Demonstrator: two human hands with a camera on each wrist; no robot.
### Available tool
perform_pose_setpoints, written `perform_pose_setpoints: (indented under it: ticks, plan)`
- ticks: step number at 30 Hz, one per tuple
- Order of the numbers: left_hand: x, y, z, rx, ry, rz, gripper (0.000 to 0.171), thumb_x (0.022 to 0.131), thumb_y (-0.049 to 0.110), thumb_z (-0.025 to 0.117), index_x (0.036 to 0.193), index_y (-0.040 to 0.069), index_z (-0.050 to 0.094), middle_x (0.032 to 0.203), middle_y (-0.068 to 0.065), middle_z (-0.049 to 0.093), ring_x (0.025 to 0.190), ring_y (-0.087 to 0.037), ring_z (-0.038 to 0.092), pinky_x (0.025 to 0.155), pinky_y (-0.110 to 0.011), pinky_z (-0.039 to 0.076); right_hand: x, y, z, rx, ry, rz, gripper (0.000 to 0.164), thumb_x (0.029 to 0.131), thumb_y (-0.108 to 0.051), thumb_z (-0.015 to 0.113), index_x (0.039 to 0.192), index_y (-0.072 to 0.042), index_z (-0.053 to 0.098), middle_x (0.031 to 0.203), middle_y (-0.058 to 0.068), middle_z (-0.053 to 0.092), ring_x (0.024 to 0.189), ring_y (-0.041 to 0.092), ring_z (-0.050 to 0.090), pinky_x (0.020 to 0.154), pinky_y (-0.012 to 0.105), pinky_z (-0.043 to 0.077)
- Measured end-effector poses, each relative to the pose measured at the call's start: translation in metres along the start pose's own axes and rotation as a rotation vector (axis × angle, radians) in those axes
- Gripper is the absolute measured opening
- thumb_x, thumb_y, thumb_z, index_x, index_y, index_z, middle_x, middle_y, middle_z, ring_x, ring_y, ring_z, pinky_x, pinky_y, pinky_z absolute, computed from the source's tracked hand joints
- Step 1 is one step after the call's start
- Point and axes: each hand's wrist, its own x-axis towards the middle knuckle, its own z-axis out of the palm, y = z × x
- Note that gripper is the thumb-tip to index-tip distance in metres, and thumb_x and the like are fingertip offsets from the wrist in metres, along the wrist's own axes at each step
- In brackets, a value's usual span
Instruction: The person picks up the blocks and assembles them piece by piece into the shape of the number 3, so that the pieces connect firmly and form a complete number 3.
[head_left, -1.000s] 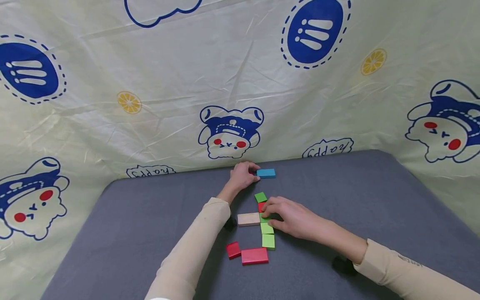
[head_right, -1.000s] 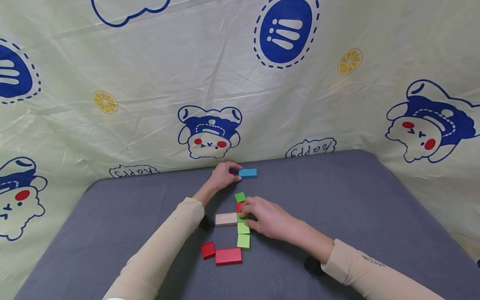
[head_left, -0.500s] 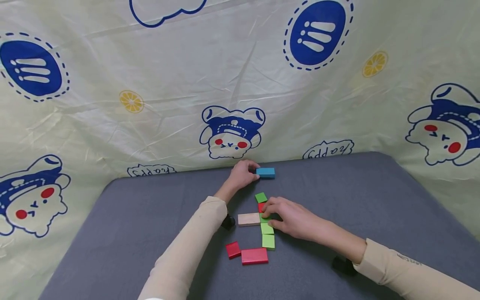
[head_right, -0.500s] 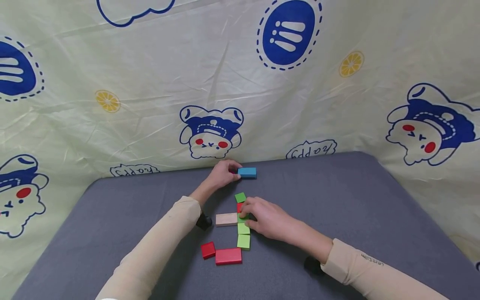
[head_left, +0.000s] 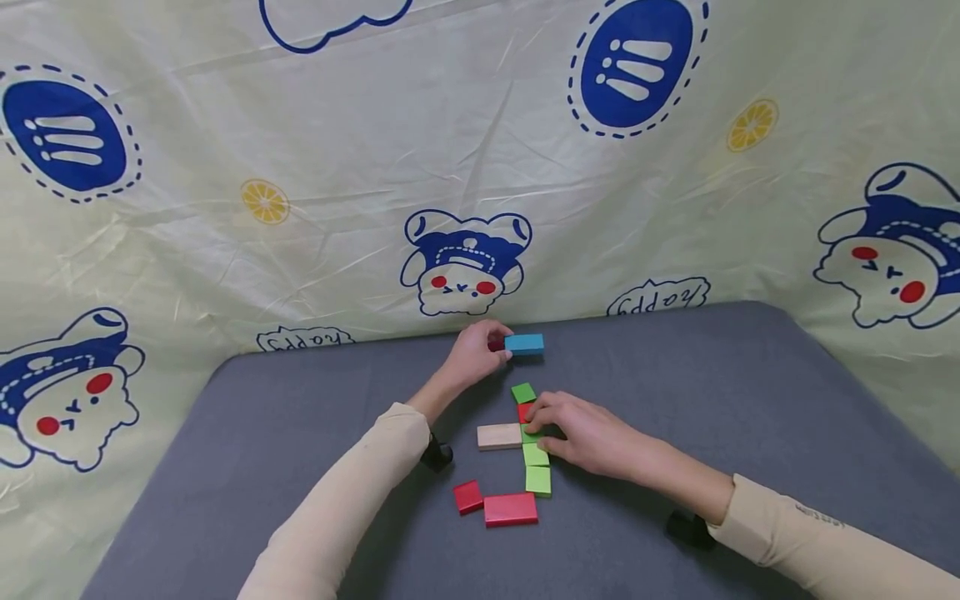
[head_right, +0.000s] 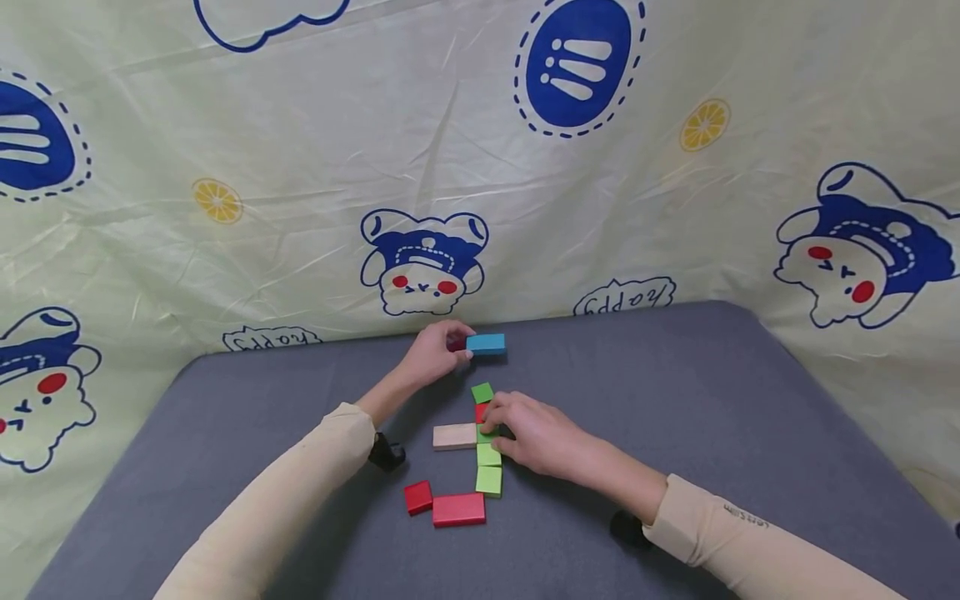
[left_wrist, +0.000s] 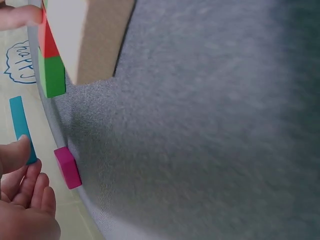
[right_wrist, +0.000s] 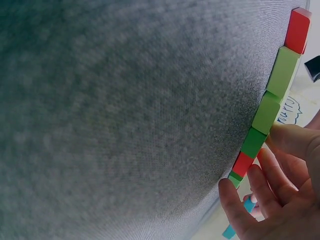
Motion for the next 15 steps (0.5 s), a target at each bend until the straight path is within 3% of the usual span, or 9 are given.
perform_pose_setpoints:
  ticks: [5,10,15]
  plan:
    - [-0.011,-0.001,-0.01,-0.036,-0.008,0.006,0.027,0.093,0.01,0.068,0.12,0.007,0.064,0.114,-0.008,0.062,0.104,-0.026,0.057,0.088,-0.036,0.049,0.0,0.0,-0.001,0.011,0.004,0.013,0.023,0.084,-0.012,0.079,0.106,-0.015,0.075,0.112,-0.006,0.059,0.106,0.017,0.056,0.087,0.04,0.05]
    - [-0.022,-0.006,-0.017,-0.069,0.014,0.013,0.025,0.092,0.006,0.067,0.117,0.005,0.064,0.115,-0.01,0.062,0.109,-0.027,0.058,0.097,-0.04,0.045,-0.001,0.0,-0.001,0.016,0.004,0.013,0.022,0.084,-0.012,0.078,0.106,-0.015,0.075,0.112,-0.005,0.059,0.106,0.018,0.056,0.088,0.041,0.05]
    - [-0.032,-0.011,-0.02,-0.043,0.011,-0.015,0.025,0.092,0.008,0.068,0.117,0.004,0.064,0.115,-0.01,0.063,0.109,-0.027,0.058,0.099,-0.041,0.044,0.0,-0.001,-0.001,0.02,0.0,0.019,0.022,0.085,-0.012,0.078,0.106,-0.015,0.075,0.112,-0.006,0.058,0.107,0.018,0.055,0.087,0.042,0.05]
